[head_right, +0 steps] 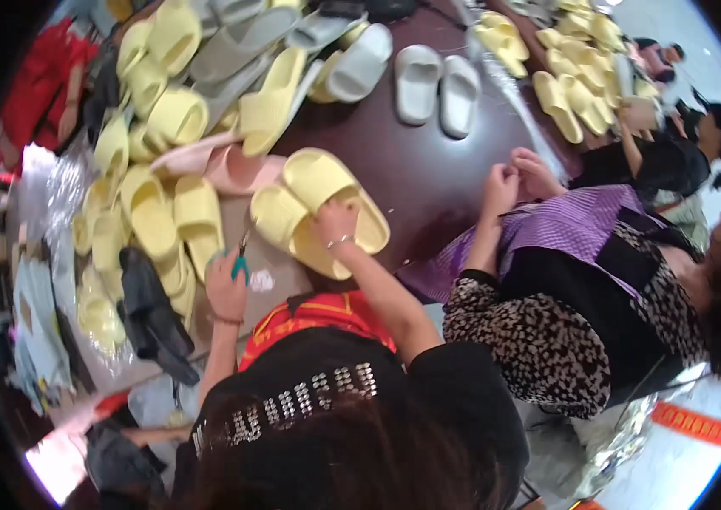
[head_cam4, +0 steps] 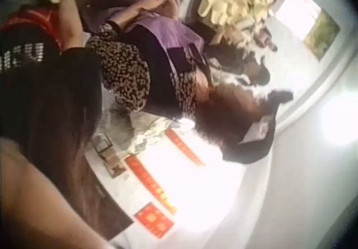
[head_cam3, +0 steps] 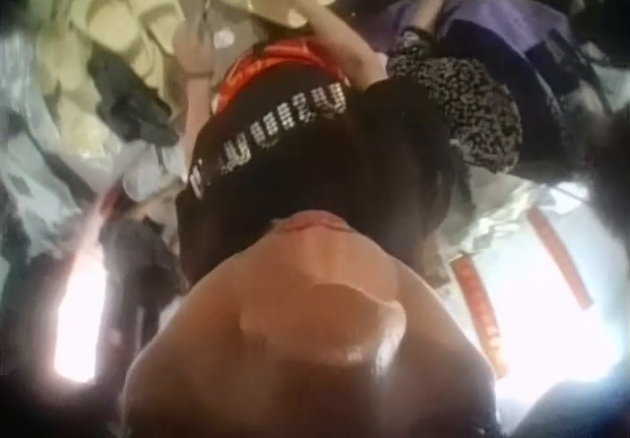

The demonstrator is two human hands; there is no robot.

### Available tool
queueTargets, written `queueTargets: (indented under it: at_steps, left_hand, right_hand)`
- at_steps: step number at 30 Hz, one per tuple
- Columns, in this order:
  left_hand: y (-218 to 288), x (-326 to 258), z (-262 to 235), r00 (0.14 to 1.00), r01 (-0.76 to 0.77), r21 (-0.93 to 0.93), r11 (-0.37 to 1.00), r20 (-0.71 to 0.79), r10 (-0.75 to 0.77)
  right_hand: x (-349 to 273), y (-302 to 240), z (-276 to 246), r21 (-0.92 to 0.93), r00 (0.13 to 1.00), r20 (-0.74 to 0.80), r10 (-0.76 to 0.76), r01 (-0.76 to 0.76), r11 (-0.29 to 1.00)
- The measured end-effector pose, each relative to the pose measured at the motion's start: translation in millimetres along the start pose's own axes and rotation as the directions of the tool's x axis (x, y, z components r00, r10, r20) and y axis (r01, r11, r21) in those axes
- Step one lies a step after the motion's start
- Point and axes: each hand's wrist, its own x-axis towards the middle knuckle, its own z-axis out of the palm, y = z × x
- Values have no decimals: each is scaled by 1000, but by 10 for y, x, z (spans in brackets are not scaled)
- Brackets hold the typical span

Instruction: Trimming excess material from slippers using scissors at a manufacturing table.

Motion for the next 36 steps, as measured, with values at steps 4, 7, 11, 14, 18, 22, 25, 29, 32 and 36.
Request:
queueTargets:
  at_steps: [4,7,11,14,18,22,25,29,32,36]
  left_hand:
    - [-96,-388,220,969,130,-90,987,223,-107]
    - [-127,-491,295,880,413,-234,880,350,-320]
    - [-279,-597,289,922,384,-329,863,189,-339]
    - [-315,-616,236,899,437,-388,812,150,-412]
    - [-322,-506,199,881,470,-362,805,244,-405]
    - [-223,-723,153,864,500,-399,769,169,-474]
    - [-252,-748,128,874,482,-443,756,175,-454]
    - [-344,-790,214,861,505,-451,736,203,-466]
    - [-318,-722,245,867,496,-446,745,205,-455]
    - [-282,-752,194,836,546,-401,735,210,-506]
  right_hand:
    - [-145,21,187,109,949,-292,118,-89,990]
    - [-77,-17,86,167,953,-237,189,-151,974]
    - [-33,127,-124,312,946,-109,305,-259,914]
    - [313,731,46,-138,935,-153,321,-342,929]
    - [693,2998,470,631,657,-432,618,-270,727]
    - [748,2567,-727,103,729,-308,612,-614,783]
    - [608,2473,-495,-68,559,-660,501,-709,702]
    - [302,1510,-63,96,645,-522,559,-606,790]
    - [-221,714,249,-331,963,-241,119,-197,923]
    - [-335,494,526,-176,960,-234,152,-195,965]
